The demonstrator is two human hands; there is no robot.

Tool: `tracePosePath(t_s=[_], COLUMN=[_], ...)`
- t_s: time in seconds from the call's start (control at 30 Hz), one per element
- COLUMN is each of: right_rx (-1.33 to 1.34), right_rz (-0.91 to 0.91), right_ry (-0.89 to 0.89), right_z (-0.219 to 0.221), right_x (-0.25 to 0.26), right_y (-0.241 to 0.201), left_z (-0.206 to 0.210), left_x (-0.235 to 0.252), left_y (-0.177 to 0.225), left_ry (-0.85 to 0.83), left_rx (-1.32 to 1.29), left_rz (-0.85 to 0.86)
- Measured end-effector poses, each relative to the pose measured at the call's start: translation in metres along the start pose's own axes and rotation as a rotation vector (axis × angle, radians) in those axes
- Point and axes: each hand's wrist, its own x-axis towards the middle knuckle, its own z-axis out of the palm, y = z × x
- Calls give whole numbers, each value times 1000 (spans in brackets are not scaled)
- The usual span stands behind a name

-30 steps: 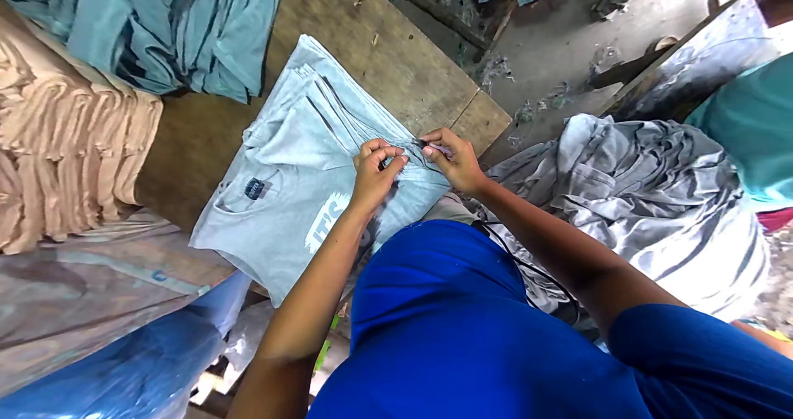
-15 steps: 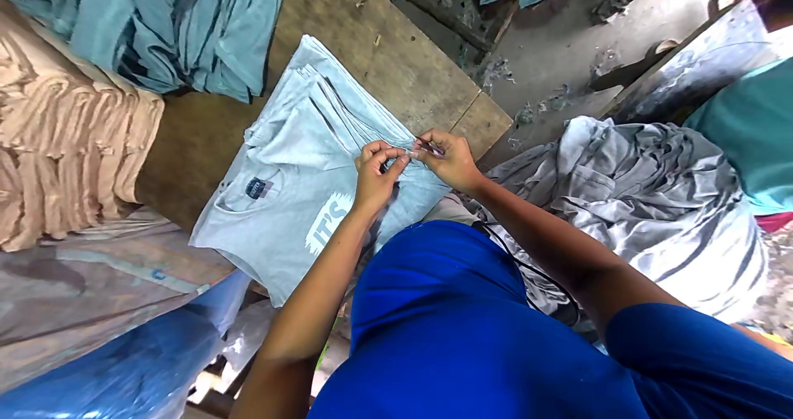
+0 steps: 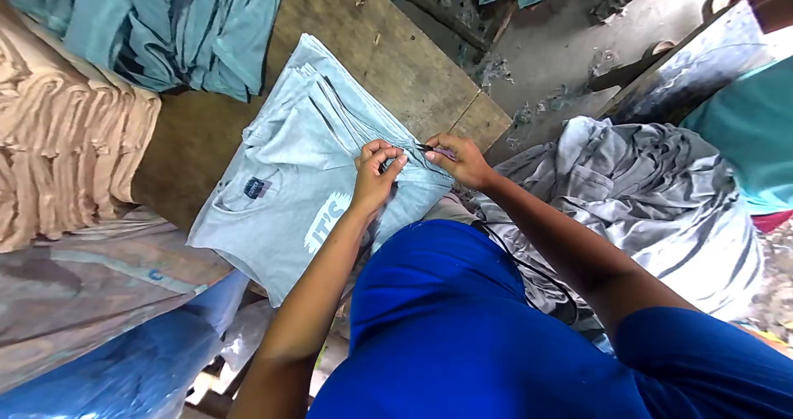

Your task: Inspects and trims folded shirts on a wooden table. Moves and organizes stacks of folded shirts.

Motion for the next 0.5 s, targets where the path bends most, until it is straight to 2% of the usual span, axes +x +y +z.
tracePosePath(t_s=[0.17,0.5], right_rx=[7,93], right_rz=[27,13], right_ry=[-39,-9], right_z=[8,12], right_x=[4,2], right_y=[-6,0], left_z=[0,0], left_x=[-1,-1], left_y=[-1,0], left_ry=[-5,-8], left_rx=[1,-3], left_rz=[1,-13])
